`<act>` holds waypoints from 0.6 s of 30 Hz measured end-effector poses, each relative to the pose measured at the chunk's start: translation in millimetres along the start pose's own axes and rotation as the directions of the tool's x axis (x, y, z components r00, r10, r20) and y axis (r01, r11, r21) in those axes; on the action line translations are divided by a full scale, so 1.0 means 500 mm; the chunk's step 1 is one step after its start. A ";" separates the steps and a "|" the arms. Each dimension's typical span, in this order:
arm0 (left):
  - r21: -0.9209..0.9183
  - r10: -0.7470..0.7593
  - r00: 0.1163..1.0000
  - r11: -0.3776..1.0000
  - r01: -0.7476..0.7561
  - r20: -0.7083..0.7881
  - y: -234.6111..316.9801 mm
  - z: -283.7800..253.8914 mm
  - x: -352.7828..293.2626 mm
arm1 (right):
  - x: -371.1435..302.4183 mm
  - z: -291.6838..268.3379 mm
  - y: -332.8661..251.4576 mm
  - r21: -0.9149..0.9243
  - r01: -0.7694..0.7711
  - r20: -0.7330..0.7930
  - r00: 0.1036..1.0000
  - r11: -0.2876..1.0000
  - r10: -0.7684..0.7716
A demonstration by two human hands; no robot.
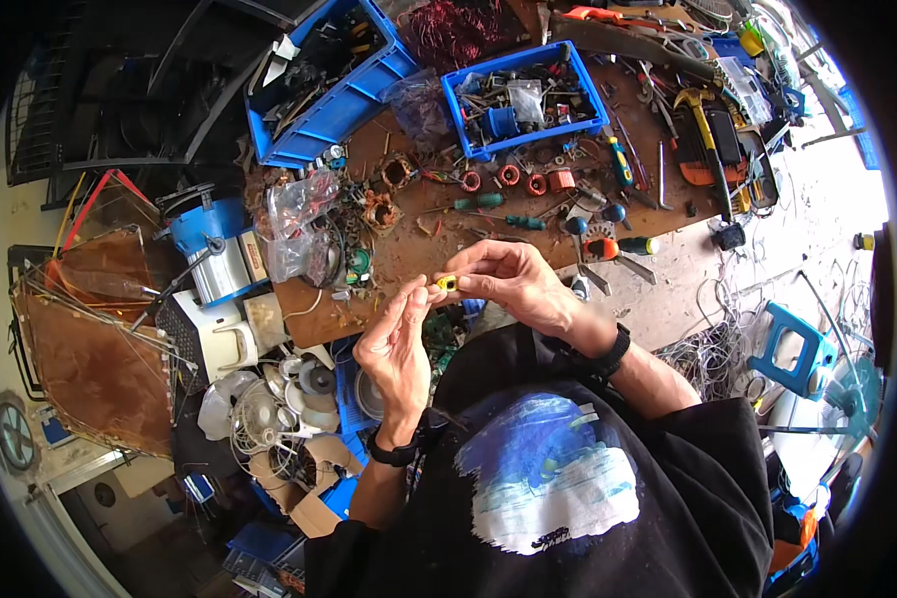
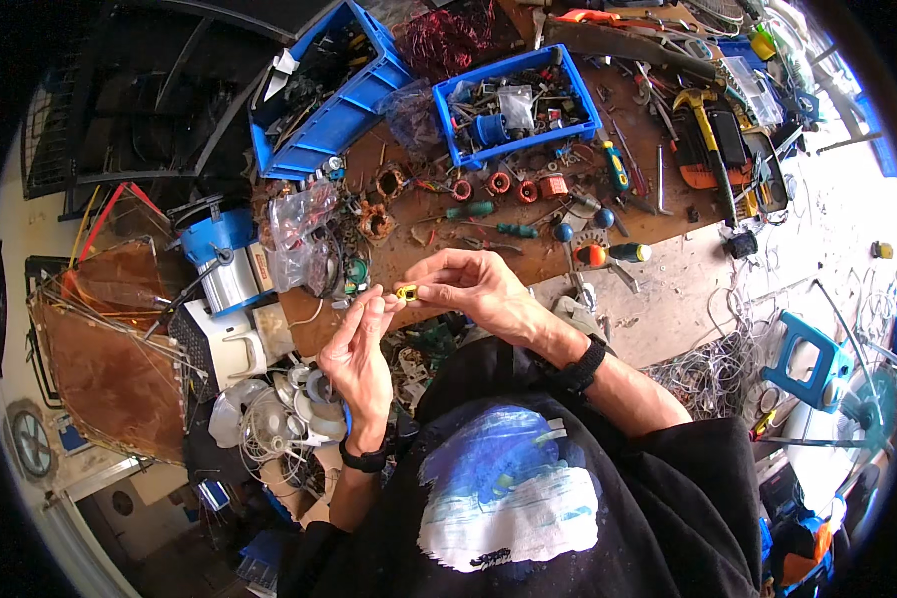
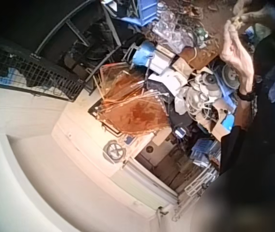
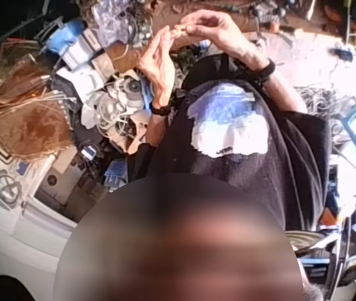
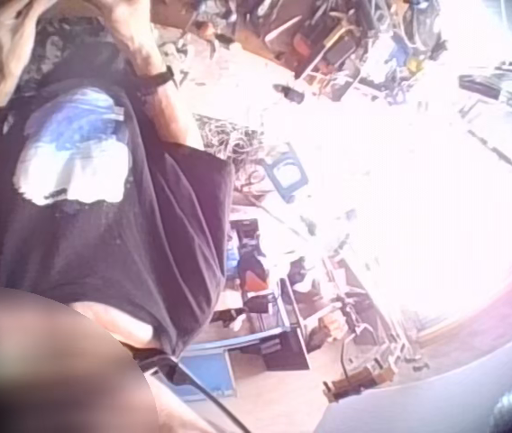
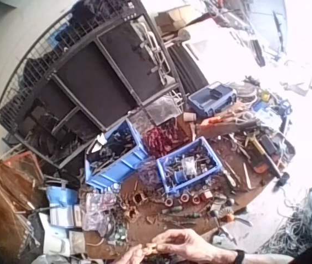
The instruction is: Breaking down electronic components to salvage copper coils and parts.
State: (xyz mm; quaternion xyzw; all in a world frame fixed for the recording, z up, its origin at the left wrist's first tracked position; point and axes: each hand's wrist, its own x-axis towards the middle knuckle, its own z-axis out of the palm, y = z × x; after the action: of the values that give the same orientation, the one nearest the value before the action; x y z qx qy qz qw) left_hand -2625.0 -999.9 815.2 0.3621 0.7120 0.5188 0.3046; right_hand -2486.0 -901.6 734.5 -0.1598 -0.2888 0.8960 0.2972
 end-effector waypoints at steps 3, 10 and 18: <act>-0.112 -0.048 0.998 0.993 0.045 -0.028 -0.003 0.000 0.001 | 0.003 0.003 -0.001 0.012 -0.028 -0.001 1.000 1.000 0.028; -0.206 -0.108 0.994 0.973 0.103 -0.011 -0.021 -0.010 0.008 | 0.006 0.004 0.003 0.085 -0.060 0.016 0.998 0.995 0.058; -0.097 0.053 0.986 0.995 -0.038 0.155 -0.004 -0.006 -0.004 | -0.003 -0.001 -0.002 0.065 -0.004 0.000 1.000 0.998 0.004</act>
State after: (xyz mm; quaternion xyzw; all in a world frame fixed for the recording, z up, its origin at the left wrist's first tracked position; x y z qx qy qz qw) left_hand -2626.6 -1003.6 814.0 0.4034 0.6520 0.5282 0.3648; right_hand -2484.1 -901.6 734.9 -0.1506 -0.2594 0.9054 0.3004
